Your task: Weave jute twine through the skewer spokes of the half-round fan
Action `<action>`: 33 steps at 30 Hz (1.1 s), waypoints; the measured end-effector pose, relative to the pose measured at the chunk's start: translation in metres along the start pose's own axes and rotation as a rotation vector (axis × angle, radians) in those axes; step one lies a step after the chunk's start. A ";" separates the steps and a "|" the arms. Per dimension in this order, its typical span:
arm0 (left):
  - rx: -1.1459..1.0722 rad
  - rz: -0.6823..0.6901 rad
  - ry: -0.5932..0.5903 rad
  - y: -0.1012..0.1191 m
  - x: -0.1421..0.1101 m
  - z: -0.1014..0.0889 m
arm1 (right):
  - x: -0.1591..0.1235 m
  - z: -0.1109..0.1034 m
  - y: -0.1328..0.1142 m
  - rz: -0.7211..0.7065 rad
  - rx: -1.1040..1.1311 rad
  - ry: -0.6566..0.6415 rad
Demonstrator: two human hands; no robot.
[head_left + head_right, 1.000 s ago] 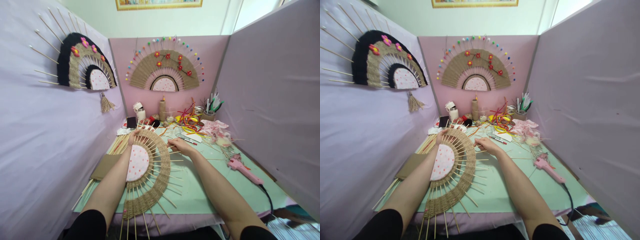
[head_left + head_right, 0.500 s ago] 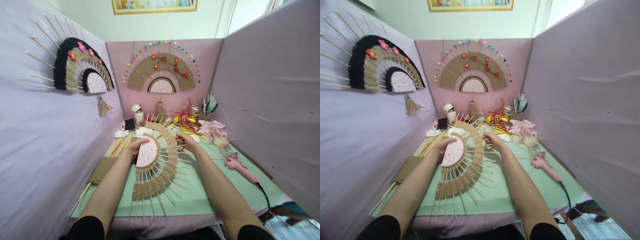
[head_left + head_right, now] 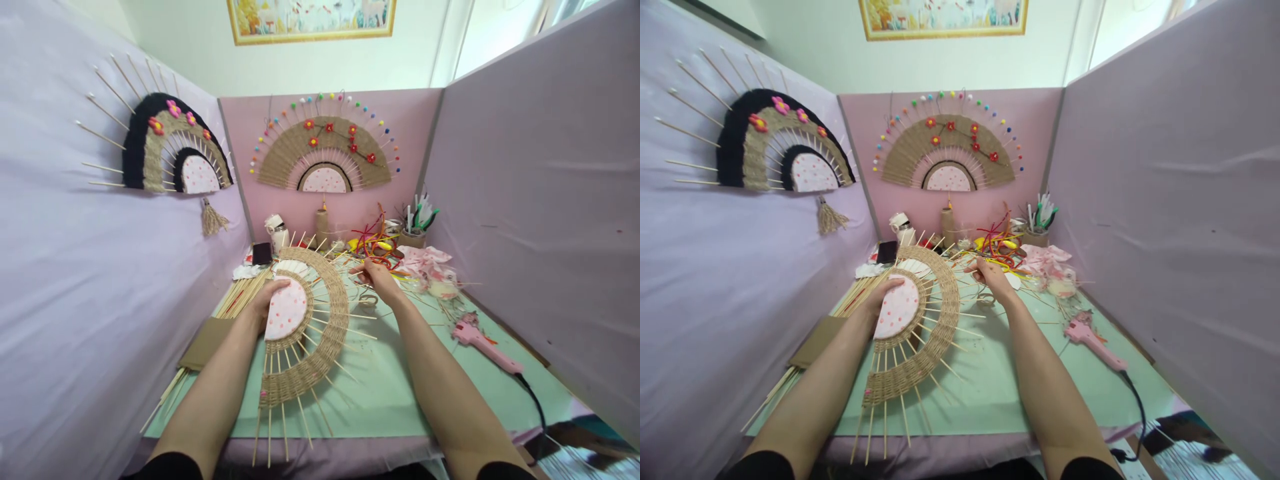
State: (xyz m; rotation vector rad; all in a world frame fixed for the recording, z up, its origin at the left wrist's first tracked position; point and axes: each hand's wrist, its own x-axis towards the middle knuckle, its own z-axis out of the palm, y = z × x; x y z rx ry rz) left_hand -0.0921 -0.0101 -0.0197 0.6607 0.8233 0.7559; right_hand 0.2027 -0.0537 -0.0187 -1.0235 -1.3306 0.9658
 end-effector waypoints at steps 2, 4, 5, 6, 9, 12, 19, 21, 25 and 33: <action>0.004 0.007 0.010 0.000 0.001 -0.001 | -0.001 0.001 -0.001 -0.056 -0.091 0.099; 0.012 0.019 0.036 -0.001 0.001 0.000 | -0.002 0.001 -0.002 -0.134 -0.189 0.173; 0.021 0.026 0.048 -0.002 0.001 0.001 | -0.002 0.002 -0.002 -0.183 -0.246 0.201; 0.035 0.032 0.057 -0.003 0.000 0.002 | -0.004 0.003 -0.003 -0.236 -0.305 0.225; 0.069 0.060 0.066 -0.005 -0.001 0.004 | -0.007 0.006 -0.006 -0.374 -0.428 0.284; 0.053 0.084 0.071 -0.006 -0.003 0.006 | -0.010 0.008 -0.008 -0.403 -0.415 0.338; -0.030 0.106 0.055 -0.003 -0.007 0.011 | -0.002 0.001 -0.003 -0.263 -0.051 0.360; -0.037 0.109 0.043 -0.004 -0.006 0.011 | 0.000 0.000 -0.001 -0.234 0.021 0.341; -0.043 0.166 0.048 -0.008 0.000 0.009 | 0.002 0.005 0.004 -0.184 0.047 0.330; -0.085 0.224 0.048 -0.016 0.007 0.015 | 0.000 0.010 0.000 0.119 0.320 -0.097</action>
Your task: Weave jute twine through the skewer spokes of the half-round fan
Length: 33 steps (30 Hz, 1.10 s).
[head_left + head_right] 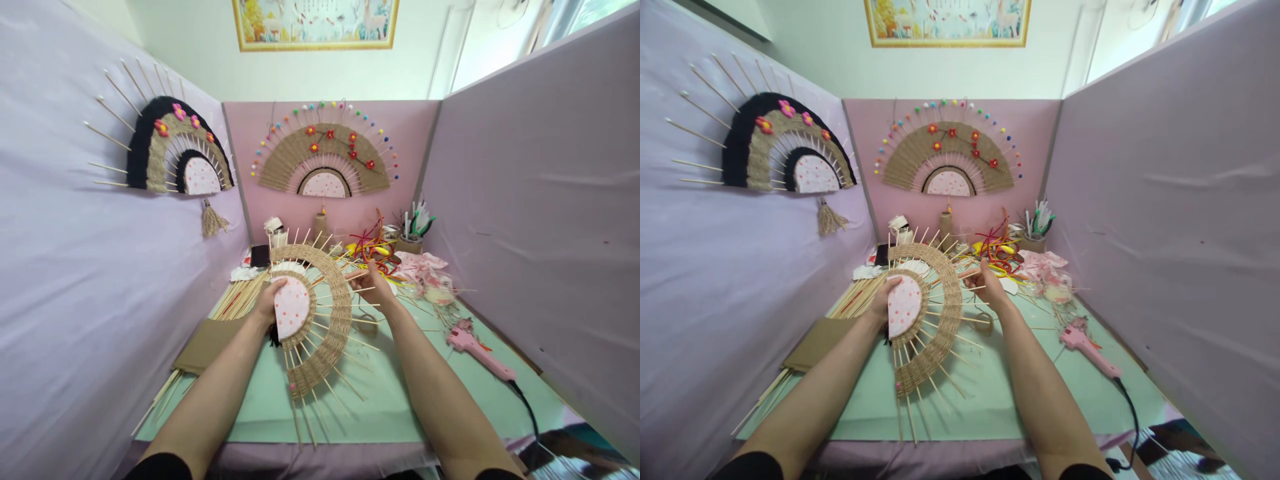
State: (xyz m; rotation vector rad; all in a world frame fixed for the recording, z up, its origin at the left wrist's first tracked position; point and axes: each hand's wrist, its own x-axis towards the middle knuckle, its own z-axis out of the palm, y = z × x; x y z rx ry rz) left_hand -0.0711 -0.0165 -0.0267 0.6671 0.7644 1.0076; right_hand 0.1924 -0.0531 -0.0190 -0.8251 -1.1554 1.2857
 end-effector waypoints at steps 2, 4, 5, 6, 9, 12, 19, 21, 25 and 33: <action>-0.011 0.003 -0.011 0.000 0.000 0.000 | -0.002 0.000 -0.004 0.009 0.037 -0.013; -0.020 0.016 -0.018 -0.001 0.000 -0.001 | -0.003 0.001 -0.006 0.002 0.041 -0.010; -0.021 0.025 -0.016 -0.001 0.000 -0.002 | -0.003 0.000 -0.006 -0.002 0.033 -0.003; -0.019 0.033 -0.015 -0.001 0.000 -0.002 | -0.003 0.000 -0.006 -0.005 0.018 0.007; 0.000 0.043 -0.011 -0.002 0.001 -0.002 | -0.002 -0.002 -0.003 -0.036 -0.063 0.072; 0.017 0.041 -0.001 -0.003 0.002 -0.002 | 0.000 -0.006 -0.001 -0.107 -0.177 0.159; 0.043 0.072 -0.008 -0.004 0.003 -0.003 | -0.001 -0.011 -0.003 -0.272 -0.460 0.311; 0.039 0.064 0.001 -0.005 0.003 -0.002 | -0.003 -0.010 -0.005 -0.353 -0.574 0.366; 0.017 0.056 0.028 -0.004 0.003 -0.002 | -0.007 -0.009 -0.007 -0.487 -0.732 0.441; 0.004 0.098 0.028 -0.003 0.010 -0.009 | -0.010 -0.009 -0.010 -0.552 -0.615 0.542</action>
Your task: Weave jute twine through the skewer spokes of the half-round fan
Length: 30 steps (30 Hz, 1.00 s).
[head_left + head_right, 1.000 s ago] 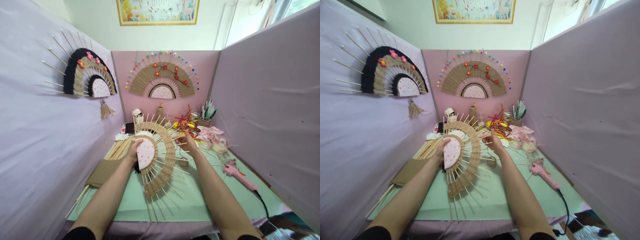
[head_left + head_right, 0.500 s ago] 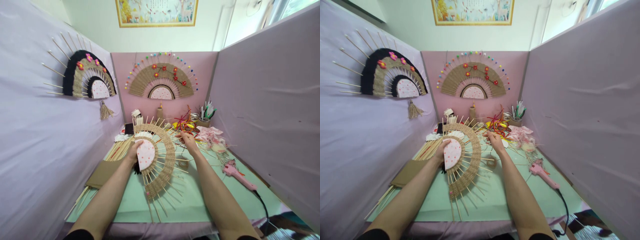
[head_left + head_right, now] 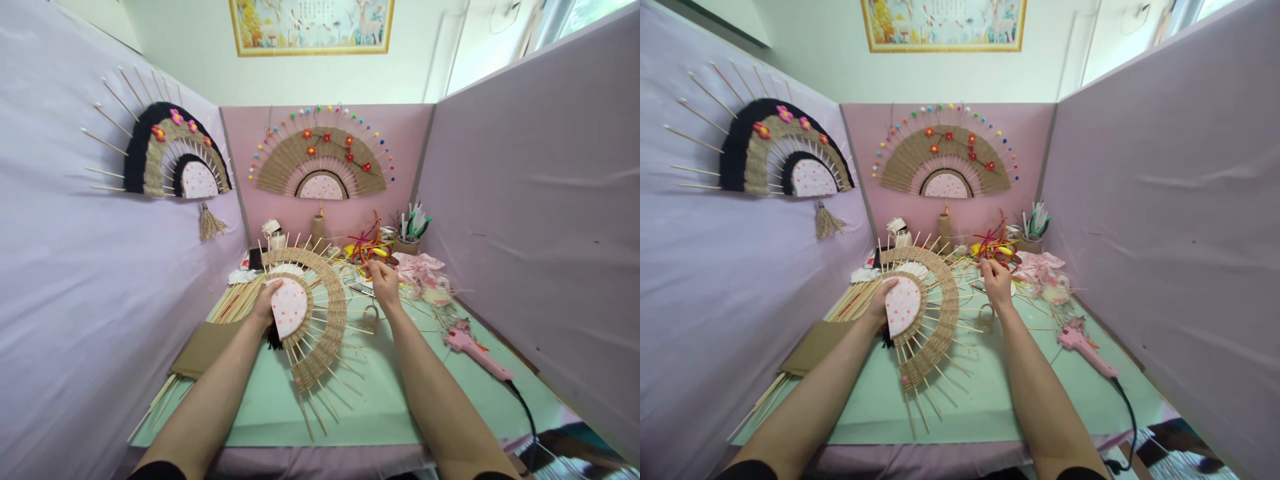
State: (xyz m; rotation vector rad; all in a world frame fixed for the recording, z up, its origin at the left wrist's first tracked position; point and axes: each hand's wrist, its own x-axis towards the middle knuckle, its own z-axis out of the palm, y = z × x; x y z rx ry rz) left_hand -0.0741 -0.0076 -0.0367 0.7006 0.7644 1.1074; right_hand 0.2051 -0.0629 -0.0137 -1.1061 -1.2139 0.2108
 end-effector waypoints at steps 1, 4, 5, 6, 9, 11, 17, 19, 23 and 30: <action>-0.005 0.001 0.000 0.000 0.001 -0.001 | 0.000 0.000 0.000 0.005 0.029 0.018; -0.021 -0.009 -0.005 -0.001 0.002 -0.003 | 0.001 0.000 0.000 0.042 0.114 0.041; -0.026 -0.014 -0.007 -0.001 0.003 -0.003 | 0.001 0.001 0.001 0.063 0.147 0.033; -0.032 -0.017 -0.009 -0.001 0.003 -0.003 | 0.001 0.001 0.001 0.087 0.182 0.018; -0.053 -0.012 -0.008 0.000 0.003 -0.003 | 0.002 0.003 0.004 0.164 0.286 -0.032; -0.065 -0.012 -0.003 0.001 0.002 -0.002 | 0.003 0.005 0.006 0.211 0.354 -0.058; -0.129 0.001 -0.002 0.002 -0.001 0.001 | 0.004 0.011 0.006 0.416 0.607 -0.187; -0.144 0.011 0.006 0.001 -0.001 0.001 | 0.003 0.013 0.001 0.508 0.643 -0.270; -0.166 0.045 0.018 -0.001 0.001 0.001 | 0.000 0.015 -0.007 0.583 0.629 -0.463; -0.181 0.068 0.025 -0.001 -0.003 0.005 | 0.000 0.014 -0.006 0.646 0.616 -0.465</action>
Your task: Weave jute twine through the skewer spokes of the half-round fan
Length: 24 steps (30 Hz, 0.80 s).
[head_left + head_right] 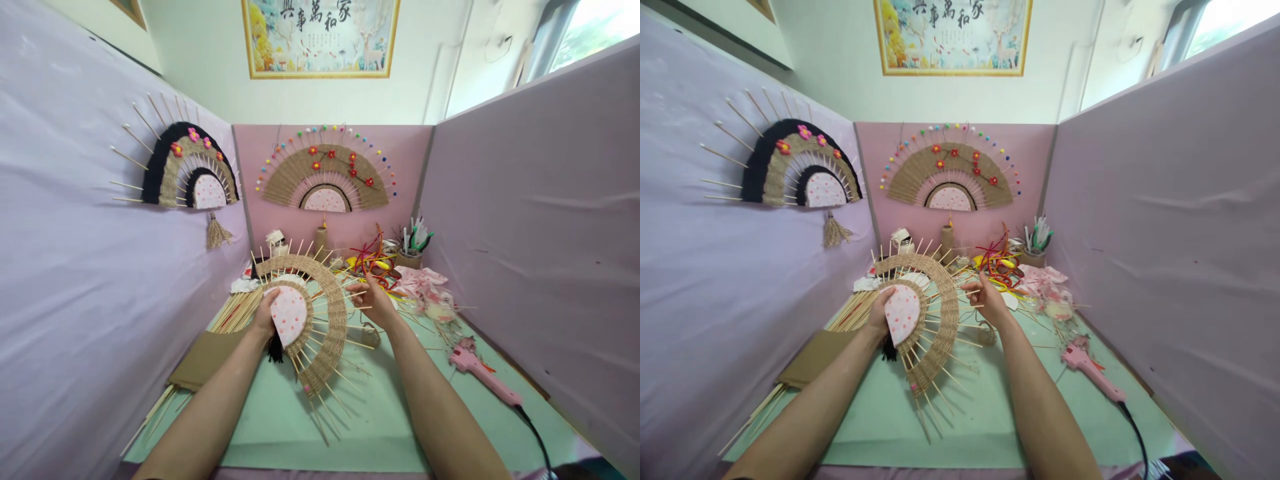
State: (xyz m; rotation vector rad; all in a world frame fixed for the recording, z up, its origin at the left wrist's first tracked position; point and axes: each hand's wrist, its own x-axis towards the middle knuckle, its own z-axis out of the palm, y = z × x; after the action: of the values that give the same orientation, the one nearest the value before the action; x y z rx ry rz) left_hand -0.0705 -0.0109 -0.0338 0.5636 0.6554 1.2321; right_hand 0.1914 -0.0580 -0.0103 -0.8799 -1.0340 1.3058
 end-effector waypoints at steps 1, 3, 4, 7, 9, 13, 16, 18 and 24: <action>0.005 0.009 -0.002 0.000 0.000 0.000 | 0.001 -0.001 0.000 0.008 0.008 0.014; 0.019 0.028 0.000 0.000 -0.001 0.001 | 0.002 -0.002 0.002 0.014 0.016 0.038; 0.026 0.035 0.005 0.000 0.000 0.000 | 0.003 -0.003 0.002 0.010 0.013 0.045; 0.030 0.052 0.021 0.001 0.001 0.000 | 0.005 -0.005 0.004 -0.024 -0.023 0.057; 0.028 0.068 0.027 0.002 0.002 -0.001 | 0.006 -0.007 0.005 -0.060 -0.063 0.085; 0.030 0.059 0.052 0.003 0.002 -0.002 | 0.007 -0.012 0.005 -0.172 -0.173 0.207; 0.037 0.058 0.046 0.003 0.002 -0.001 | 0.007 -0.015 0.003 -0.268 -0.266 0.308; 0.051 0.060 0.047 0.003 0.001 0.000 | 0.006 -0.016 0.003 -0.330 -0.326 0.346; 0.044 0.043 0.070 0.005 -0.002 0.002 | -0.001 -0.013 0.001 -0.402 -0.362 0.315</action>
State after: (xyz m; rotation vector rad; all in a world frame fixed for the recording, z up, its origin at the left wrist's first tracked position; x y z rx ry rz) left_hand -0.0726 -0.0115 -0.0281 0.5757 0.7343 1.2848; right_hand 0.2033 -0.0585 -0.0155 -1.0432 -1.1381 0.6295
